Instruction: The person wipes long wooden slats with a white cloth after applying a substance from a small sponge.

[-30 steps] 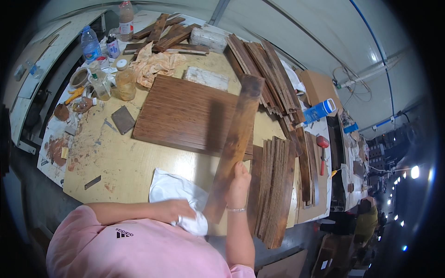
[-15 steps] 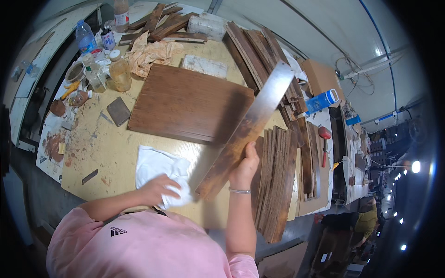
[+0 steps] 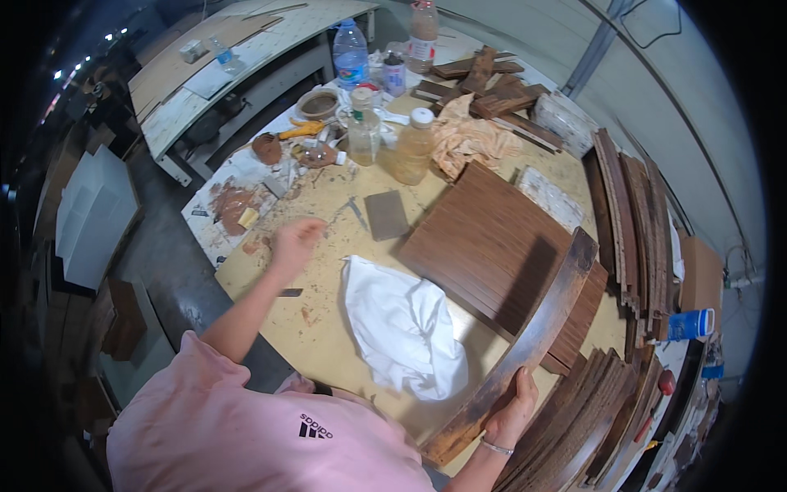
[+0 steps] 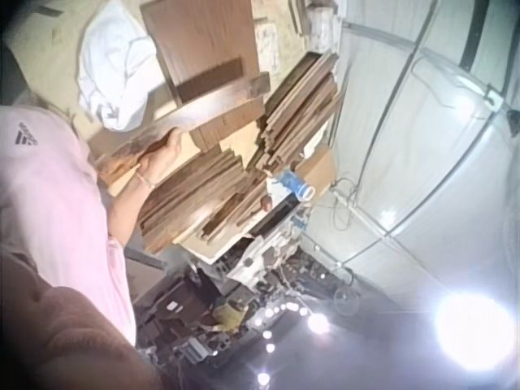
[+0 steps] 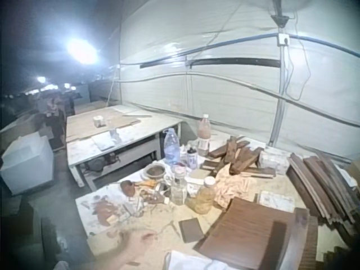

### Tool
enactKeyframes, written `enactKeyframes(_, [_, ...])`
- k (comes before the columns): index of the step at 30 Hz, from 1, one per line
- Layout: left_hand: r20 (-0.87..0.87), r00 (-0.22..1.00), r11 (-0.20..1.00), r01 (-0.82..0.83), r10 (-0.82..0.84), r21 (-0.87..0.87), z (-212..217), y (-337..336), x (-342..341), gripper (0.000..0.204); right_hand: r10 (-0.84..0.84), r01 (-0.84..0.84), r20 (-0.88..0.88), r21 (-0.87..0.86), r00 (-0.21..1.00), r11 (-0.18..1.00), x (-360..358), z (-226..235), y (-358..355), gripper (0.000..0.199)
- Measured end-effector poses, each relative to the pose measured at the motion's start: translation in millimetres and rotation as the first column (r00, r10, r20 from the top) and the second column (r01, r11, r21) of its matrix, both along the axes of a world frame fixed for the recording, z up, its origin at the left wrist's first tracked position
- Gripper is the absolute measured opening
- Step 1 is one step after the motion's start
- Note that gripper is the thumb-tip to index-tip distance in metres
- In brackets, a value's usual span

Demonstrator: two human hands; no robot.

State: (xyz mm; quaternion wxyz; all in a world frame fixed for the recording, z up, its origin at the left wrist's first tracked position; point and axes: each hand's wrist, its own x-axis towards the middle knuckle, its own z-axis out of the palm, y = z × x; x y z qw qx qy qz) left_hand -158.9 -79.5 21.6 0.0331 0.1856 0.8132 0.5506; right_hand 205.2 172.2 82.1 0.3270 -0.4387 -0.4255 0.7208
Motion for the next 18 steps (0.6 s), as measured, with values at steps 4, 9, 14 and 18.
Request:
enactKeyframes(4, [-0.361, 0.875, 0.888, -0.411, 0.321, -0.206, -49, -126, -89, 0.019, 0.133, -0.134, 0.031, 0.039, 0.991, 0.990, -23, 16, -16, 0.025])
enactKeyframes(9, [-0.370, 0.901, 0.742, -0.407, 0.228, -0.533, -34, -149, -99, 0.032, 0.238, -0.241, 0.069, 0.050, 0.969, 0.969, -42, 17, -23, 0.025])
enactKeyframes(14, [-0.482, 0.862, 0.699, -0.442, 0.157, -0.563, -61, -145, -106, 0.046, 0.291, -0.286, 0.101, -0.056, 0.951, 0.956, -60, 31, -39, 0.022])
enactKeyframes(18, [-0.667, 0.732, 0.750, -0.518, 0.140, -0.411, -55, -136, -98, 0.030, 0.335, -0.326, 0.163, -0.081, 0.928, 0.942, -55, 32, -44, 0.019])
